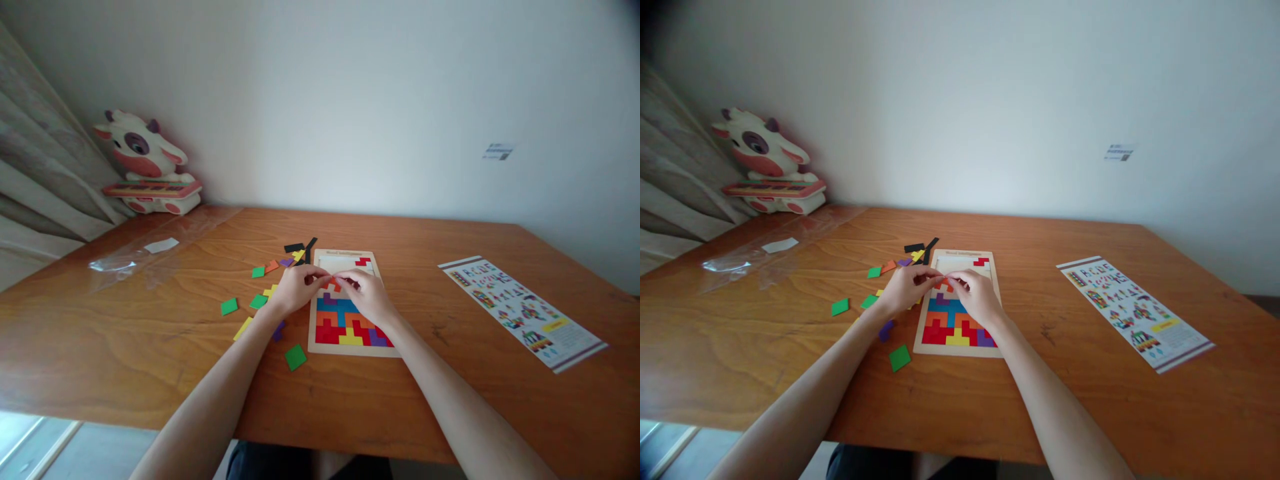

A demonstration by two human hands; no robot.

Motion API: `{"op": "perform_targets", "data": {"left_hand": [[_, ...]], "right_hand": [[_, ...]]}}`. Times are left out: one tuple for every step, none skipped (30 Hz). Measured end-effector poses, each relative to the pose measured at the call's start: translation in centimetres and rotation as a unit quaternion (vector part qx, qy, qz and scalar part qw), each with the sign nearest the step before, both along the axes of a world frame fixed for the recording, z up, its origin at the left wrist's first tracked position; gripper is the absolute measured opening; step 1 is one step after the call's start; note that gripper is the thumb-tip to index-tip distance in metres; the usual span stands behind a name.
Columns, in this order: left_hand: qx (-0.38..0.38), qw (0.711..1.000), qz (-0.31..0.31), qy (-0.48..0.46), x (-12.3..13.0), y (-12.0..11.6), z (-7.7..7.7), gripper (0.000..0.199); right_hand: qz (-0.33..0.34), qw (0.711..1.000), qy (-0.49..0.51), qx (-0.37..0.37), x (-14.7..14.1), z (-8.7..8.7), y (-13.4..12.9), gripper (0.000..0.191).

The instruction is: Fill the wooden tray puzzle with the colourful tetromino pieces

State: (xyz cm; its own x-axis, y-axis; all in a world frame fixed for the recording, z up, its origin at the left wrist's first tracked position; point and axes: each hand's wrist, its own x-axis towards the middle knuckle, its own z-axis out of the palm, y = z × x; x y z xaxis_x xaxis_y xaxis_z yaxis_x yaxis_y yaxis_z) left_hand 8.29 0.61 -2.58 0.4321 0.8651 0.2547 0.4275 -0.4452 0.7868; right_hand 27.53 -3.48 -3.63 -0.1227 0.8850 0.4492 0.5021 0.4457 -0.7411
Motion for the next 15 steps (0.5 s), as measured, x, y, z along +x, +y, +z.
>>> {"op": "perform_targets", "data": {"left_hand": [[0.01, 1.0, 0.01, 0.02, -0.08, 0.02, 0.06, 0.027], [0.013, 0.999, 0.017, 0.035, -0.13, 0.05, 0.08, 0.026], [0.012, 0.999, 0.021, 0.047, -0.16, 0.07, 0.08, 0.025], [0.008, 0.998, 0.023, 0.058, -0.17, 0.1, 0.07, 0.024], [0.005, 0.997, 0.025, 0.067, -0.17, 0.12, 0.05, 0.023], [0.005, 0.997, 0.026, 0.077, -0.17, 0.14, 0.05, 0.023], [0.008, 0.996, 0.029, 0.085, -0.19, 0.16, 0.06, 0.022], [0.014, 0.995, 0.032, 0.094, -0.22, 0.19, 0.09, 0.021], [0.023, 0.994, 0.033, 0.102, -0.27, 0.21, 0.14, 0.021], [0.032, 0.993, 0.033, 0.111, -0.34, 0.24, 0.17, 0.021], [0.039, 0.992, 0.031, 0.12, -0.42, 0.28, 0.2, 0.021], [0.045, 0.99, 0.028, 0.128, -0.5, 0.31, 0.2, 0.021], [0.052, 0.989, 0.026, 0.137, -0.59, 0.32, 0.17, 0.021], [0.058, 0.987, 0.026, 0.146, -0.66, 0.32, 0.13, 0.021], [0.067, 0.985, 0.028, 0.155, -0.71, 0.29, 0.08, 0.02]], "right_hand": [[-0.003, 1.0, -0.014, -0.003, 0.0, 0.02, 0.13, 0.018], [-0.005, 1.0, -0.025, -0.009, -0.03, 0.02, 0.27, 0.017], [-0.006, 0.999, -0.035, -0.015, -0.07, 0.0, 0.41, 0.017], [-0.005, 0.999, -0.046, -0.02, -0.12, -0.04, 0.53, 0.017], [-0.003, 0.998, -0.058, -0.024, -0.18, -0.09, 0.63, 0.017], [-0.001, 0.997, -0.068, -0.027, -0.24, -0.15, 0.72, 0.017], [0.001, 0.997, -0.075, -0.028, -0.28, -0.23, 0.78, 0.017], [0.002, 0.997, -0.078, -0.029, -0.32, -0.3, 0.82, 0.017], [0.003, 0.996, -0.079, -0.031, -0.34, -0.39, 0.84, 0.017], [0.003, 0.996, -0.08, -0.033, -0.35, -0.46, 0.84, 0.018], [0.004, 0.996, -0.084, -0.034, -0.34, -0.53, 0.82, 0.018], [0.004, 0.995, -0.091, -0.034, -0.33, -0.58, 0.78, 0.018], [0.006, 0.994, -0.102, -0.031, -0.32, -0.59, 0.72, 0.018], [0.009, 0.993, -0.114, -0.027, -0.31, -0.58, 0.63, 0.018], [0.014, 0.992, -0.126, -0.022, -0.31, -0.53, 0.53, 0.018]]}}
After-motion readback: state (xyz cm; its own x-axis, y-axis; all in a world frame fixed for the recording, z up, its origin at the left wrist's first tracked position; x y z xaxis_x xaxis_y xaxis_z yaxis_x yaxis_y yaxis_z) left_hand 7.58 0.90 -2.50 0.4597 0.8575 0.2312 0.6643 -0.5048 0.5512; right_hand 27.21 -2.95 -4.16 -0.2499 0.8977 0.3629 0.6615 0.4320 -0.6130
